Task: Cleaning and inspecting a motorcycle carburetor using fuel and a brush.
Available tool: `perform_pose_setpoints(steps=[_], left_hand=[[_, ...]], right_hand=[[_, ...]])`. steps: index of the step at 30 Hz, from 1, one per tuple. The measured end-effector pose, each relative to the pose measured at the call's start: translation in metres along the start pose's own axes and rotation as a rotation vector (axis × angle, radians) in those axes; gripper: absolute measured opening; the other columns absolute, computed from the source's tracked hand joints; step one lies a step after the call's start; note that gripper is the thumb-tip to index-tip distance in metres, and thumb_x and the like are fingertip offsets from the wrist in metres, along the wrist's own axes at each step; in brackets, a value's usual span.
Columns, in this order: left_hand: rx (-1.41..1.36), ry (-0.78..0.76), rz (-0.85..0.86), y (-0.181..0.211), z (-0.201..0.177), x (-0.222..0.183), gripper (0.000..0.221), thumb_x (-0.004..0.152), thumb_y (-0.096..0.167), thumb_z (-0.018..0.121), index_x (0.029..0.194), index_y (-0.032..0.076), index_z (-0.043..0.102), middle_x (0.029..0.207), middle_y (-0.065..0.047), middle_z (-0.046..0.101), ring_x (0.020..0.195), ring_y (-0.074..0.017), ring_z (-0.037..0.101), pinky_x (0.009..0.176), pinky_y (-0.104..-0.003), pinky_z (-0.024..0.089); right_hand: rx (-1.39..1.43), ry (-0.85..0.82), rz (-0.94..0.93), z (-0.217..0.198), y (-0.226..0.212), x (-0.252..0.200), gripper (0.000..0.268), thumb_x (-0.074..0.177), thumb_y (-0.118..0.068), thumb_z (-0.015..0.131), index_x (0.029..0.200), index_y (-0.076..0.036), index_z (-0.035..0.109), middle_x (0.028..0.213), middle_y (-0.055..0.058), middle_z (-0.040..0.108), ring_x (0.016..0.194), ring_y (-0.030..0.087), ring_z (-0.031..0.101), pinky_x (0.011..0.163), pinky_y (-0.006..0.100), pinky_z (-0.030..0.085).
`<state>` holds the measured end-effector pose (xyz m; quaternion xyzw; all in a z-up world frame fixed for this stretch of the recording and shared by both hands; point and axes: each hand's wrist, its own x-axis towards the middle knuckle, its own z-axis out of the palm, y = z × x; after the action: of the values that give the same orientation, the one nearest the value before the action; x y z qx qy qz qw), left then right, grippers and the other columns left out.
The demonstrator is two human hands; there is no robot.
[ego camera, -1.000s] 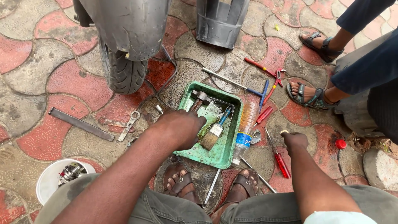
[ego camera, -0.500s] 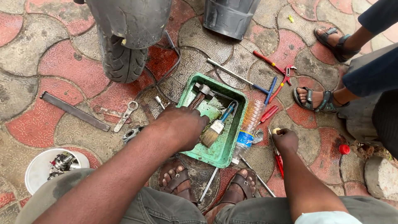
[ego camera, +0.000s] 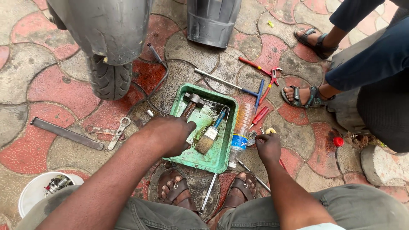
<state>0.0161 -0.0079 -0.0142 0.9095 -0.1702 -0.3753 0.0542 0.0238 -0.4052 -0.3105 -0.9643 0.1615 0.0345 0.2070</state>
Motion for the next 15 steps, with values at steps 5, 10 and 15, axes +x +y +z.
perform_pose_setpoints(steps=[5,10,15], left_hand=[[-0.014,0.012,-0.010,-0.004,0.007,0.000,0.049,0.096,0.034,0.069,0.138,0.014,0.055,0.132,-0.012,0.063,0.121,-0.0298,0.064,0.104,-0.047,0.053],[-0.019,0.011,-0.009,-0.005,0.006,-0.003,0.049,0.097,0.034,0.068,0.138,0.013,0.055,0.130,-0.013,0.065,0.120,-0.0302,0.065,0.103,-0.048,0.053],[-0.001,0.006,0.003,-0.006,0.009,0.006,0.049,0.097,0.035,0.068,0.137,0.011,0.055,0.129,-0.013,0.065,0.120,-0.0308,0.065,0.102,-0.049,0.054]], right_hand=[[-0.197,-0.067,-0.088,-0.008,-0.029,-0.010,0.022,0.086,-0.030,0.076,0.107,-0.027,0.082,0.113,0.008,0.062,0.112,0.029,0.061,0.092,0.045,0.053],[-0.266,-0.075,-0.036,-0.006,-0.037,-0.010,0.026,0.089,-0.033,0.073,0.114,-0.030,0.079,0.116,0.006,0.062,0.115,0.027,0.062,0.092,0.045,0.054],[-0.306,-0.096,0.014,0.003,-0.032,-0.005,0.027,0.088,-0.035,0.074,0.113,-0.026,0.079,0.118,0.006,0.062,0.116,0.027,0.063,0.092,0.045,0.055]])
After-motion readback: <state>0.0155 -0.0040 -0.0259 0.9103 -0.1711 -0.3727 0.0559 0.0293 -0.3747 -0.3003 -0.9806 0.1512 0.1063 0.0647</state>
